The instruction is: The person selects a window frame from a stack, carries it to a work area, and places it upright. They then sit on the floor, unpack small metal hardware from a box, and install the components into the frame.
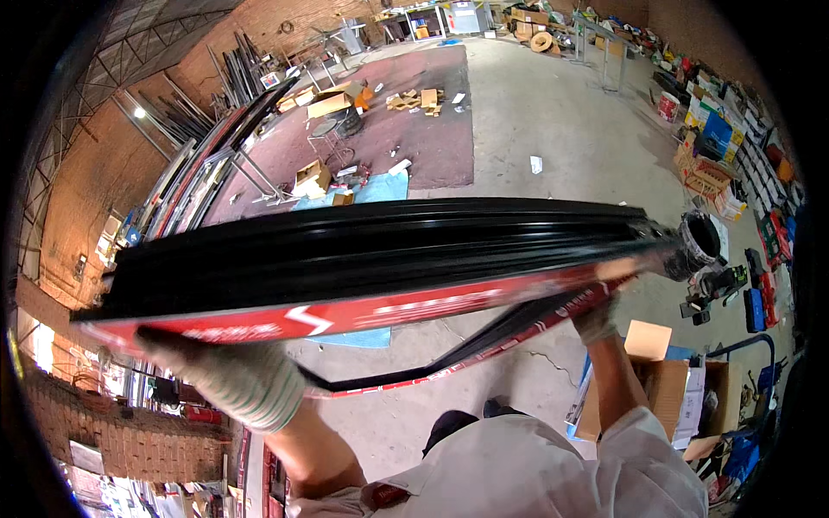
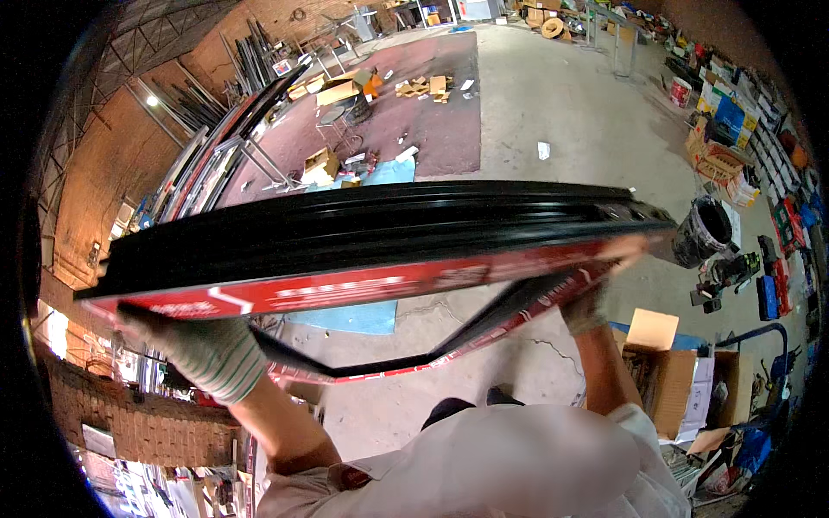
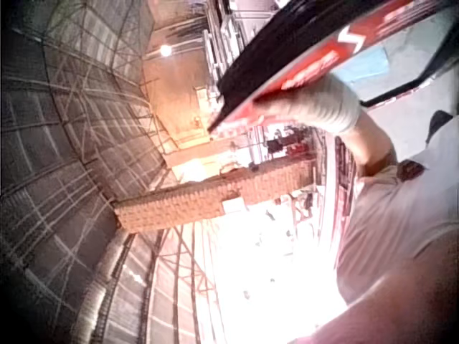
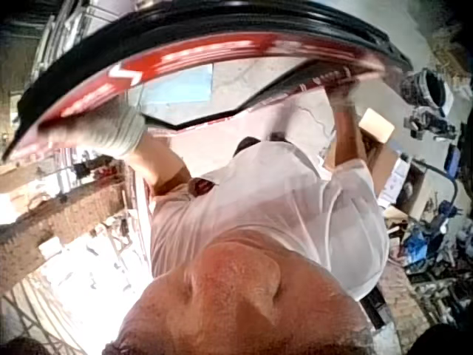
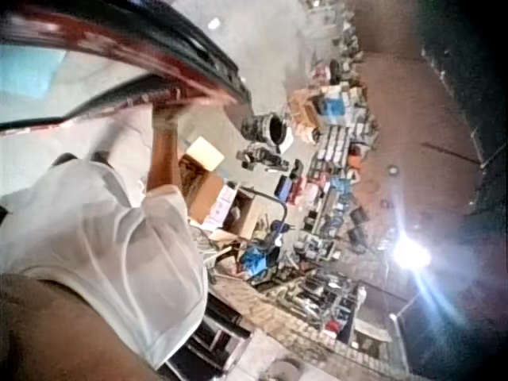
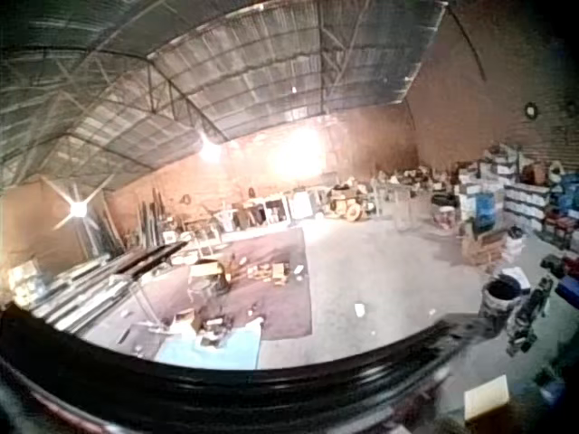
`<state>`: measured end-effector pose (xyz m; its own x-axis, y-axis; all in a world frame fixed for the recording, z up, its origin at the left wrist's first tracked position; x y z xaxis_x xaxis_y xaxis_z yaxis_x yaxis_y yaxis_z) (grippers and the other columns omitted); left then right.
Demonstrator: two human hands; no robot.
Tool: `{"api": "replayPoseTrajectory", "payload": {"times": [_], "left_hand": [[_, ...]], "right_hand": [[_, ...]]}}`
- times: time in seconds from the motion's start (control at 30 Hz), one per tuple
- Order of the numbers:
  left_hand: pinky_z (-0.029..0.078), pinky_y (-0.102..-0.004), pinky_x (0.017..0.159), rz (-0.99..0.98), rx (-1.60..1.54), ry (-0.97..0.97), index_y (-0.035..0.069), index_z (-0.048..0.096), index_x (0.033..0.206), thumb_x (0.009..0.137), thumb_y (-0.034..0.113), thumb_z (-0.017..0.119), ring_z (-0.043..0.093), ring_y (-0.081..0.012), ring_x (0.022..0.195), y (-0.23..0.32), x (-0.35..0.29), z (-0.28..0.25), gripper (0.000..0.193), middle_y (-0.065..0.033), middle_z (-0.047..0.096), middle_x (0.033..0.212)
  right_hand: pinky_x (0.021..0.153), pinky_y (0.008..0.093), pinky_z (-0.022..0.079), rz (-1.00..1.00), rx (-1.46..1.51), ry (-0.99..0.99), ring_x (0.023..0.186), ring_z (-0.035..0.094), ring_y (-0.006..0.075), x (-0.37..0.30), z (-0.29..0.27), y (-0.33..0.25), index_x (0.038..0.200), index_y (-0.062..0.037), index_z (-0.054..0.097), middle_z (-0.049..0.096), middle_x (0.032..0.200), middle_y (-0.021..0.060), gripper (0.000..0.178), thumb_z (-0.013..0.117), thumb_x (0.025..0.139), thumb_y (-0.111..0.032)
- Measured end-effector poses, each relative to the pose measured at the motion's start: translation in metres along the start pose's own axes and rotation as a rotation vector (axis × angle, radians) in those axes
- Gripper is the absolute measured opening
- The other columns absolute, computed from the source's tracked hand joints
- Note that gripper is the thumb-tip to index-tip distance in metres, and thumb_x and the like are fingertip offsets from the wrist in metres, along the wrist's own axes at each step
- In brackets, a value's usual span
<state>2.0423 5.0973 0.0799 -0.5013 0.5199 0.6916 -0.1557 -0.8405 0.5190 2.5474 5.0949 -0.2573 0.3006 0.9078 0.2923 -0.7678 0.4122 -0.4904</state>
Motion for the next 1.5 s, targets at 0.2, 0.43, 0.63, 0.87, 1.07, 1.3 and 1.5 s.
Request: {"api": "replayPoseTrajectory", "payload": {"times": [0.2, 0.43, 0.63, 0.87, 1.07, 1.3, 1.5], "left_hand": [[0.032, -0.0549, 0.116, 0.024, 0.312, 0.227, 0.018, 0.028, 0.153, 0.097, 0.062, 0.042, 0.038, -0.0291, 0.138, -0.120, 0.082, -0.025, 0.072, -0.0091, 0.035, 0.153], [0.041, -0.0488, 0.109, 0.410, 0.660, 0.410, 0.004, 0.041, 0.142, 0.103, 0.027, 0.045, 0.052, -0.0284, 0.120, -0.267, 0.167, -0.042, 0.045, -0.0183, 0.049, 0.136], [0.038, -0.0482, 0.112, 0.698, 1.527, 0.253, -0.004, 0.028, 0.149, 0.090, 0.027, 0.066, 0.044, -0.0412, 0.132, -0.348, 0.243, -0.073, 0.076, -0.0289, 0.040, 0.145], [0.031, -0.0472, 0.118, 0.271, 0.382, 0.741, 0.000, 0.020, 0.153, 0.090, 0.024, 0.070, 0.039, -0.0348, 0.137, -0.477, 0.333, -0.016, 0.084, -0.0232, 0.033, 0.152], [0.037, -0.0424, 0.115, 0.332, 0.683, 0.649, 0.014, 0.040, 0.149, 0.102, 0.058, 0.036, 0.048, -0.0227, 0.131, -0.546, 0.376, -0.067, 0.064, -0.0045, 0.050, 0.145], [0.051, -0.0463, 0.104, 0.387, 0.393, 0.570, 0.014, 0.053, 0.140, 0.101, 0.055, 0.044, 0.061, -0.0261, 0.120, -0.616, 0.428, -0.083, 0.057, -0.0065, 0.060, 0.136], [0.049, -0.0484, 0.107, 0.492, 0.525, 0.789, 0.013, 0.053, 0.140, 0.101, 0.052, 0.047, 0.060, -0.0259, 0.121, -0.707, 0.484, -0.134, 0.055, -0.0071, 0.060, 0.136]], "right_hand": [[0.097, 0.0463, 0.053, 0.229, 0.091, 0.233, 0.114, 0.060, 0.0300, 0.147, 0.059, 0.150, 0.127, -0.0127, 0.056, 0.062, 0.125, 0.0096, 0.044, 0.044, 0.101, -0.046], [0.096, 0.0447, 0.053, 0.300, 0.032, 0.183, 0.115, 0.059, 0.0283, 0.319, 0.061, 0.276, 0.134, -0.0090, 0.050, 0.059, 0.131, 0.0106, 0.044, 0.037, 0.104, -0.039], [0.101, 0.0456, 0.051, 0.381, -0.257, 0.002, 0.120, 0.056, 0.0296, 0.440, 0.070, 0.369, 0.138, -0.0096, 0.046, 0.056, 0.135, 0.0118, 0.049, 0.040, 0.102, -0.043], [0.103, 0.0446, 0.047, 0.419, -0.560, -0.261, 0.125, 0.051, 0.0281, 0.604, 0.023, 0.490, 0.142, -0.0097, 0.042, 0.050, 0.143, 0.0106, 0.054, 0.042, 0.102, -0.045], [0.110, 0.0439, 0.041, 0.103, -1.176, -0.707, 0.129, 0.049, 0.0277, 0.741, 0.018, 0.605, 0.145, -0.0094, 0.038, 0.050, 0.143, 0.0116, 0.066, 0.039, 0.100, -0.057], [0.101, 0.0439, 0.049, 0.388, -0.883, -0.396, 0.115, 0.060, 0.0290, 0.892, 0.066, 0.698, 0.131, -0.0076, 0.056, 0.061, 0.128, 0.0117, 0.056, 0.055, 0.095, -0.051], [0.090, 0.0437, 0.053, 1.298, 0.723, -0.361, 0.105, 0.061, 0.0241, 0.965, 0.126, 0.790, 0.128, -0.0117, 0.057, 0.062, 0.123, 0.0060, 0.055, 0.058, 0.093, -0.054]]}}
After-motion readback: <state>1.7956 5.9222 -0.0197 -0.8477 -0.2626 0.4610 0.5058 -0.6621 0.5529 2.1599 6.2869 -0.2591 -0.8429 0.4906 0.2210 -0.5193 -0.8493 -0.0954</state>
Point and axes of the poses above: each hand's wrist, its own x-axis towards the middle knuckle, its own z-axis out of the palm, y = z × x, the point moved 1 cm from there along x, towards the middle knuckle
